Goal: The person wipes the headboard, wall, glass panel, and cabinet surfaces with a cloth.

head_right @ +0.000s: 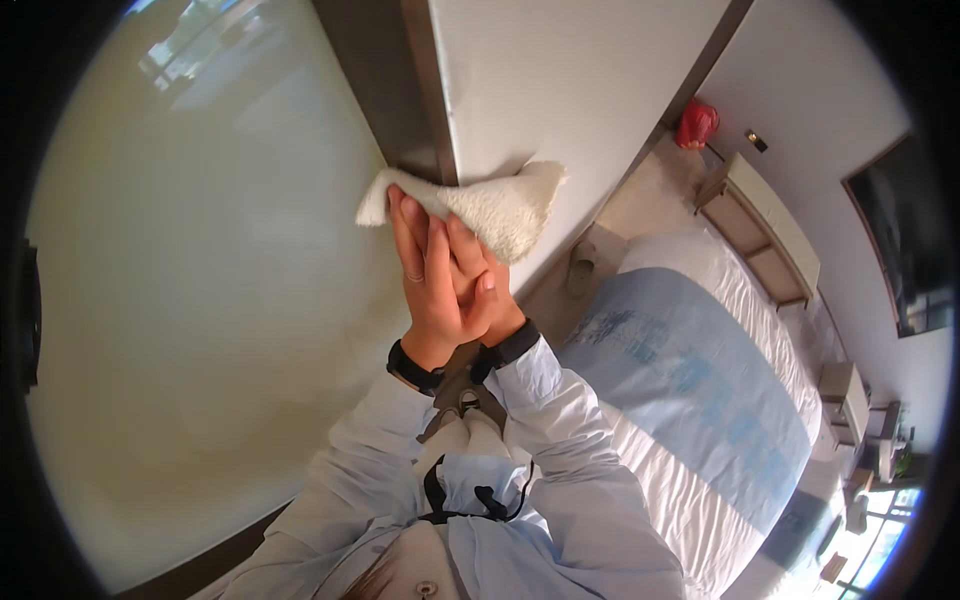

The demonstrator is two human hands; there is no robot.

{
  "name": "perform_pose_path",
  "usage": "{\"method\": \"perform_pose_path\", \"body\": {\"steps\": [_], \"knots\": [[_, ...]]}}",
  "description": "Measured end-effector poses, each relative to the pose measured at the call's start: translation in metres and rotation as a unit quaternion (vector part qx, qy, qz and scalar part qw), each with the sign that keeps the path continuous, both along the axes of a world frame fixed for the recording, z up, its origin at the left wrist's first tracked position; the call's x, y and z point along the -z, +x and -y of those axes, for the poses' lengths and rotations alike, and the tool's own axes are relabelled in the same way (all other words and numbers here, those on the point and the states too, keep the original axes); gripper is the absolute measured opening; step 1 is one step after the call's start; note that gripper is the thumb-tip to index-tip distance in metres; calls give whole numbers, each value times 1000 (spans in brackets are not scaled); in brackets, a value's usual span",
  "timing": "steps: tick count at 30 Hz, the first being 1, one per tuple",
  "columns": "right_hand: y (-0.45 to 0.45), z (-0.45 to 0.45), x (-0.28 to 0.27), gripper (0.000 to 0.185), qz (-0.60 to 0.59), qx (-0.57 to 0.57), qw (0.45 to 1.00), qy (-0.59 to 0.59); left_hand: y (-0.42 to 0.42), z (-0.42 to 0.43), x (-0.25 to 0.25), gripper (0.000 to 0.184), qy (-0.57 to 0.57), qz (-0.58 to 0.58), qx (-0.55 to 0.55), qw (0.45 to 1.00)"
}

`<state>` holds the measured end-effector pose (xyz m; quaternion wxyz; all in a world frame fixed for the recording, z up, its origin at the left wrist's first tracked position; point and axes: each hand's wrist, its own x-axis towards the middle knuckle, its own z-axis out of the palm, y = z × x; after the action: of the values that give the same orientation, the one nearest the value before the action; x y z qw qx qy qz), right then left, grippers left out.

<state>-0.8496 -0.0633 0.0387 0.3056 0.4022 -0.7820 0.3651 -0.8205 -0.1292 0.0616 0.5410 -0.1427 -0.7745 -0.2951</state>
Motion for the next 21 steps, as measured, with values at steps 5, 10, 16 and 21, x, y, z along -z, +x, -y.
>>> {"method": "perform_pose_path", "body": {"steps": [5, 10, 16, 21], "knots": [[6, 0, 67, 48, -123, 177, 969, 123, 9, 5, 51, 77, -56, 56, 5, 997], [19, -9, 104, 44, 2, 84, 995, 49, 20, 5, 100, 74, -74, 113, 21, 991], [33, -18, 163, 47, 173, 18, 985, 15, 31, 5, 177, 69, -67, 213, 37, 974], [46, 1, 253, 45, 229, 51, 972, -21, 43, 24, 261, 66, -70, 312, 66, 945]]}}
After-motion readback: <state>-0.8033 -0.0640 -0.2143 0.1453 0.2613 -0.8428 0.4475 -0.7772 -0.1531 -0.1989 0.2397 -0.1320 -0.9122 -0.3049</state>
